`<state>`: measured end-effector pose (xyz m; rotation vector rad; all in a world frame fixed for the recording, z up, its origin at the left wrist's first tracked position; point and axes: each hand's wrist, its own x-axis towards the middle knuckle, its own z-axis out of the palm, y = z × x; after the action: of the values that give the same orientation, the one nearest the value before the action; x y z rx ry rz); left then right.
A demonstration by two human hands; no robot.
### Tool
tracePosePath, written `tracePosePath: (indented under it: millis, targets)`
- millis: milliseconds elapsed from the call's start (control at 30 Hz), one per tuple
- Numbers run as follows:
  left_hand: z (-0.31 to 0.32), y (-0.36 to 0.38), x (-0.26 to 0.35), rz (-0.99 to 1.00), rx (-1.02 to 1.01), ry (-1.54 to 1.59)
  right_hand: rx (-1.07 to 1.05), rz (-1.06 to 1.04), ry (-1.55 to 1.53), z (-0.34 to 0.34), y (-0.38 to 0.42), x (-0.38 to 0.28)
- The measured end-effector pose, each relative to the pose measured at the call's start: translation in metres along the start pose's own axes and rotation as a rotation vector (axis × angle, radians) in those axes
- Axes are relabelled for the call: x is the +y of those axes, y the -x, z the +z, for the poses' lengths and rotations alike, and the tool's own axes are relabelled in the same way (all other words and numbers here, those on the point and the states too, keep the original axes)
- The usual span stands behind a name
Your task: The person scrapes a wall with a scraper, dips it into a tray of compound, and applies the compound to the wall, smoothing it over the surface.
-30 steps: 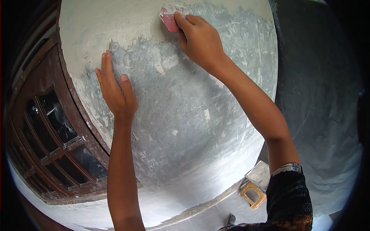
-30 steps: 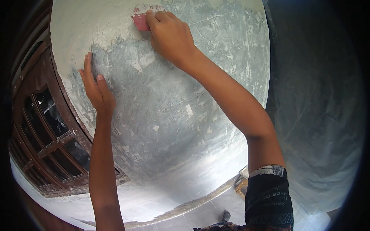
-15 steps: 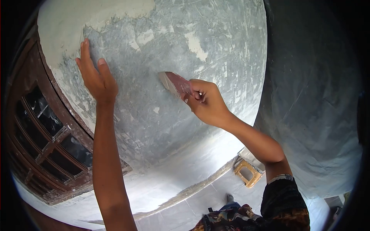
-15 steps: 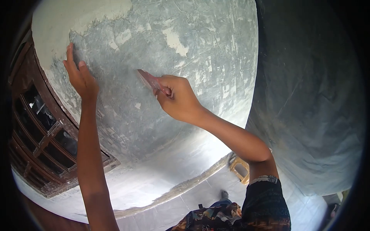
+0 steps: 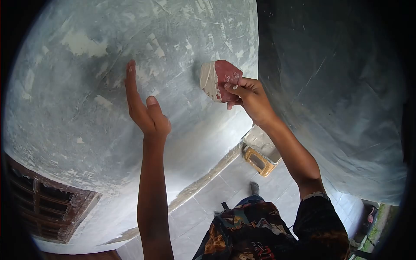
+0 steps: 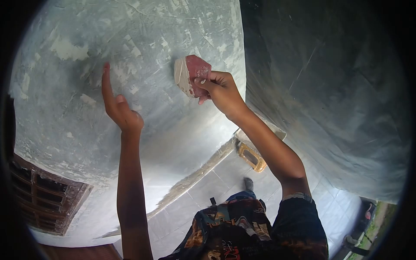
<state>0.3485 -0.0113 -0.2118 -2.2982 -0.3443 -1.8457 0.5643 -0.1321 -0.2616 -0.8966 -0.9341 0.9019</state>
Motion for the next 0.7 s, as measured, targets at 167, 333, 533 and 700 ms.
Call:
tracePosePath:
  millis: [167, 333, 533, 700]
  targets:
    - [0.13, 0.059, 0.034, -0.128, -0.131, 0.237, 0.083, 0.11, 0.034, -0.11, -0.009, 0.058]
    - [0.218, 0.133, 0.058, -0.328, -0.374, 0.315, 0.241, 0.232, 0.06, -0.198, 0.0, 0.14]
    - [0.277, 0.233, 0.086, -0.547, -0.61, 0.385, 0.37, 0.499, 0.308, -0.29, 0.035, 0.26]
    - [0.291, 0.315, 0.098, -0.707, -0.798, 0.374, 0.392, 0.617, 0.796, -0.32, 0.083, 0.355]
